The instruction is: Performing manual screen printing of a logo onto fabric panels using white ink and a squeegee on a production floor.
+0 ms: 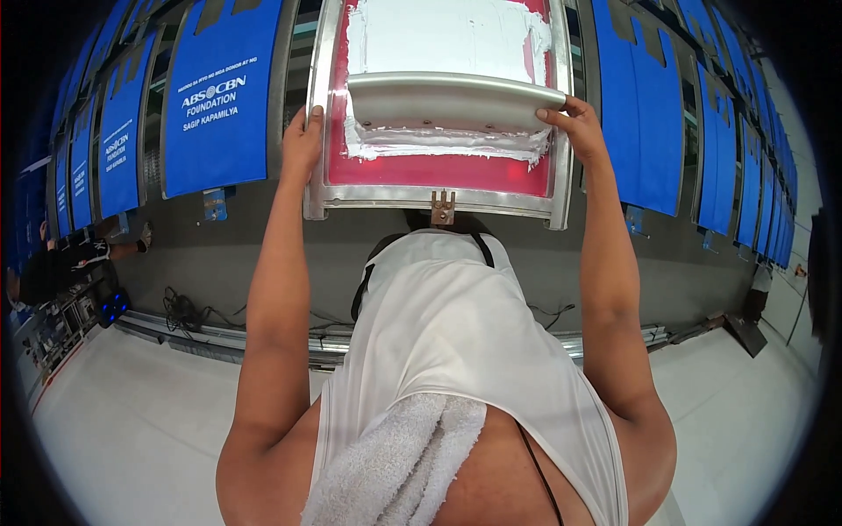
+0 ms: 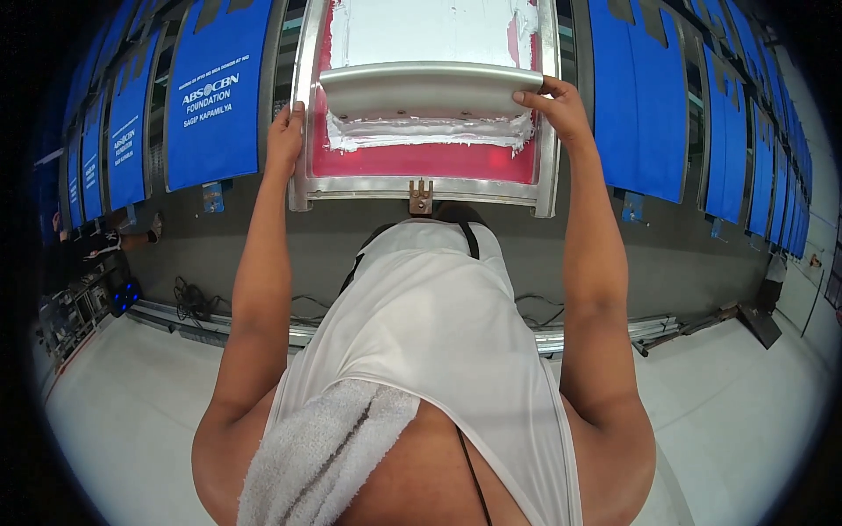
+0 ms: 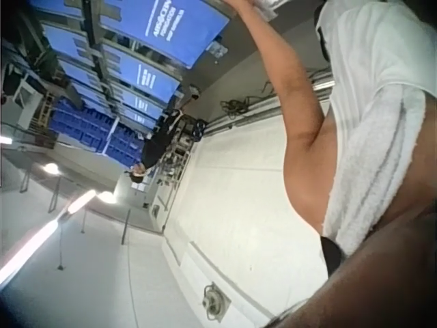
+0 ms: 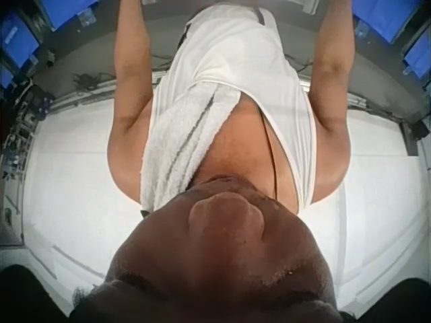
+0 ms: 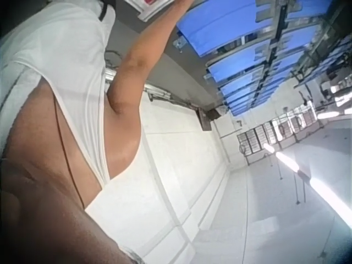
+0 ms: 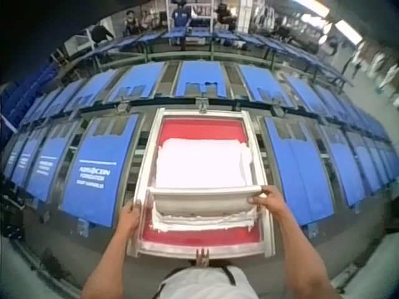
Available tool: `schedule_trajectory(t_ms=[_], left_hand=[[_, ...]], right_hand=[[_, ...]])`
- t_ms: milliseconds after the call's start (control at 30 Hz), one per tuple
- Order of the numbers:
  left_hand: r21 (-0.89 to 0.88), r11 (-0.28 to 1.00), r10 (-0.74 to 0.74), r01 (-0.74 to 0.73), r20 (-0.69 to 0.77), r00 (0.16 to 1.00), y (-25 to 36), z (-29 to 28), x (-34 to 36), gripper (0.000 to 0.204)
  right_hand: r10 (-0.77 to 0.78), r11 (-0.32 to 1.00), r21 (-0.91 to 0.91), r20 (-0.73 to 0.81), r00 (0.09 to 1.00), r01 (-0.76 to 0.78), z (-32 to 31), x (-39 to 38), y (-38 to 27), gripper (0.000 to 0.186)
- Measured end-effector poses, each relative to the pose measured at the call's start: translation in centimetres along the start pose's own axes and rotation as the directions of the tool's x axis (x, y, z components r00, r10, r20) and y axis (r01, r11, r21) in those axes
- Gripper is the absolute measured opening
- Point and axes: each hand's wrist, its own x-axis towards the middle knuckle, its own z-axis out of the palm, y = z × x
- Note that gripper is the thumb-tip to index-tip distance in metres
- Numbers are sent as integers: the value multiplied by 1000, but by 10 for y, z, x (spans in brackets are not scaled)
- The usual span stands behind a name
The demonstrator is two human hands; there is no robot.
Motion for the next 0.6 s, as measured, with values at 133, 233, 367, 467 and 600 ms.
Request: schedule_trajectory(t_ms=[133,233,367,467,600], left_hand=[[40,997,66,-64,-46,997,-3,-1,2,60],[63,996,62,-59,-56,996,-5,2,3,60],[210,977,41,-27,-60,997,11,0,-6,58],[525,830,283,-191,-102,954,47,-1,-23,59],[386,592,546,-708,455,704,105,3,-71,68]], right_hand=[[-5,1000,-10,-9,1000,5,0,1,3,40],[-14,1000,14,-32,999,15,0,3,8,40],[49,997,-69,45,998,-45,-2,1,-1,32],[112,959,-265,32,993,-100,3,-13,-25,30],[-38,337,-917,213,976,213,27,-62,-57,41]])
